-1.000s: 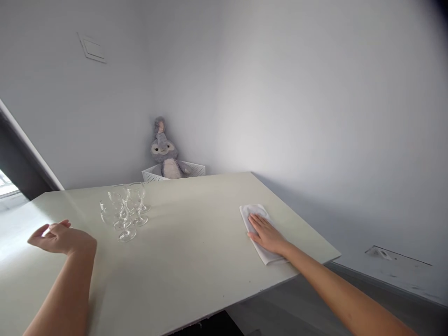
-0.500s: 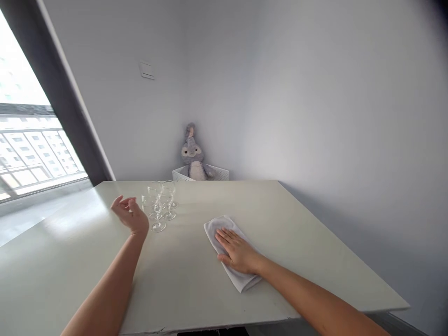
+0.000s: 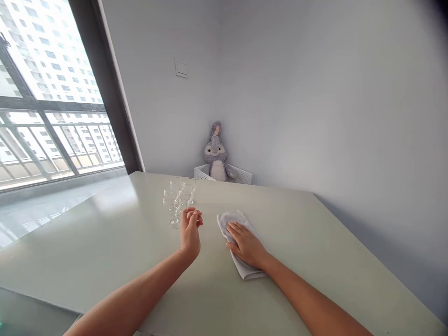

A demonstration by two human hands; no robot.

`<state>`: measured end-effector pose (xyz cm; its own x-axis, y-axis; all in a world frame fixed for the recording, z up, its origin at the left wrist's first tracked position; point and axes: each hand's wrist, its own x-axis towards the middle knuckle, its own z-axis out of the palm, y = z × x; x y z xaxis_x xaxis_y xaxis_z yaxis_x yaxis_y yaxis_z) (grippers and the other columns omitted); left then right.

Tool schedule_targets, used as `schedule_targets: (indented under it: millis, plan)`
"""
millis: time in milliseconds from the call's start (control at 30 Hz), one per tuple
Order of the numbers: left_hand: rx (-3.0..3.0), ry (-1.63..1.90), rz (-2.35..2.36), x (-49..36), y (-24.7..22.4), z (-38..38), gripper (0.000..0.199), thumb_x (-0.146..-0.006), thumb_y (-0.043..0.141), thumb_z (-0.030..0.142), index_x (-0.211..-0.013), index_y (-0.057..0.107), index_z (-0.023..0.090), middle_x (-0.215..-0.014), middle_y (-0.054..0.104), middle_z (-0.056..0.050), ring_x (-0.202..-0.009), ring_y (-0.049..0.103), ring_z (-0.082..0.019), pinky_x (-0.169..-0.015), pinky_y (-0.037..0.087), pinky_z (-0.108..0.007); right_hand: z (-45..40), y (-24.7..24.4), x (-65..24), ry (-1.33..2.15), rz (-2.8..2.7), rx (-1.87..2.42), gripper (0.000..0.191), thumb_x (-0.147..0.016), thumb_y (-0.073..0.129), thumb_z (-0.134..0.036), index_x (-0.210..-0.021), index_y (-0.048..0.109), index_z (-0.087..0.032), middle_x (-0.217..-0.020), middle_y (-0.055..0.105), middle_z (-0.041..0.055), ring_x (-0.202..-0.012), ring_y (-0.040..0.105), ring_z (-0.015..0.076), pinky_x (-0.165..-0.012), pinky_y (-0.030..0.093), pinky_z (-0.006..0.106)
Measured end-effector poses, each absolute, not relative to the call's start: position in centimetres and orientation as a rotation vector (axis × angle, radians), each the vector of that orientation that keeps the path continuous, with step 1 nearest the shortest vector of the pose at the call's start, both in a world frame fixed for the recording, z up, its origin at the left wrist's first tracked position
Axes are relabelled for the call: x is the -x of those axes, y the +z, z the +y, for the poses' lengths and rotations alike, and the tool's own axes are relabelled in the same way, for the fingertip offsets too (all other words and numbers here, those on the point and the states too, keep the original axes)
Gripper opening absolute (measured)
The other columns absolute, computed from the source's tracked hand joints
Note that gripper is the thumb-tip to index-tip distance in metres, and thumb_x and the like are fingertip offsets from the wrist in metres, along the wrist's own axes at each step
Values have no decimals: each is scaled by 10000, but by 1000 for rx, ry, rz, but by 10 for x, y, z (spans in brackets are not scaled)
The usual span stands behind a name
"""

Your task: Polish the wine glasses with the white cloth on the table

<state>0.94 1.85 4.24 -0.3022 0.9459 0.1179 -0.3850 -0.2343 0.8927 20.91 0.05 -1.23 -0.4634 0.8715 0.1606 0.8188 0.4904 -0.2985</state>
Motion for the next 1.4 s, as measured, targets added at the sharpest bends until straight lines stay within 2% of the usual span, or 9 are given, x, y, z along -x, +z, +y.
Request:
schedule_targets:
  millis: [200, 400, 733, 933, 1100, 1233, 1400]
  plan:
    - [-383, 1698, 1029, 7, 48, 30, 137, -678, 533, 118, -663, 426, 203, -726, 459, 25, -573, 469, -59, -568, 400, -229, 1, -12, -212, 286, -2473, 1430, 590, -896, 270, -514, -1372, 276, -166, -1437, 234, 57, -1324, 155, 210, -1086, 177, 408]
    - [-141, 1571, 1086, 14, 48, 37, 103, -712, 515, 151, -704, 425, 203, -718, 457, 0, -527, 476, -71, -555, 434, -270, 1, -13, -212, 288, -2480, 1439, 585, -895, 264, -517, -1373, 273, -181, -1439, 230, 44, -1326, 148, 203, -1088, 168, 406]
    - [-131, 1599, 1165, 5, 35, 38, 191, -668, 576, 123, -805, 476, 212, -784, 472, 13, -562, 479, -61, -528, 425, -223, 3, -14, -213, 317, -2477, 1439, 577, -894, 267, -510, -1368, 291, -182, -1443, 219, 40, -1328, 138, 207, -1089, 148, 403]
    - [10, 1638, 1219, 25, 39, 27, 187, -685, 530, 96, -795, 423, 203, -765, 436, 15, -582, 487, -63, -513, 417, -193, 1, -13, -213, 310, -2473, 1410, 563, -891, 308, -476, -1360, 312, -164, -1432, 249, 54, -1321, 166, 209, -1090, 150, 392]
    - [44, 1626, 1243, 50, 39, 30, 172, -780, 474, 198, -909, 375, 256, -845, 509, 14, -534, 487, -62, -484, 412, -187, 3, -17, -213, 313, -2461, 1401, 550, -885, 331, -458, -1345, 345, -156, -1424, 265, 70, -1317, 178, 218, -1085, 151, 402]
    - [-7, 1470, 1148, 58, 41, 41, 197, -851, 392, 302, -1039, 356, 257, -872, 589, -49, -456, 473, -84, -447, 404, -229, 5, -19, -213, 310, -2463, 1396, 545, -885, 330, -454, -1341, 350, -156, -1424, 265, 75, -1317, 179, 222, -1080, 154, 414]
    - [-77, 1381, 966, 60, 46, 53, 270, -882, 326, 422, -1107, 369, 280, -1004, 606, -92, -582, 594, -124, -570, 488, -302, 4, -18, -213, 305, -2454, 1393, 546, -887, 326, -466, -1337, 358, -159, -1420, 276, 71, -1318, 176, 224, -1079, 160, 415]
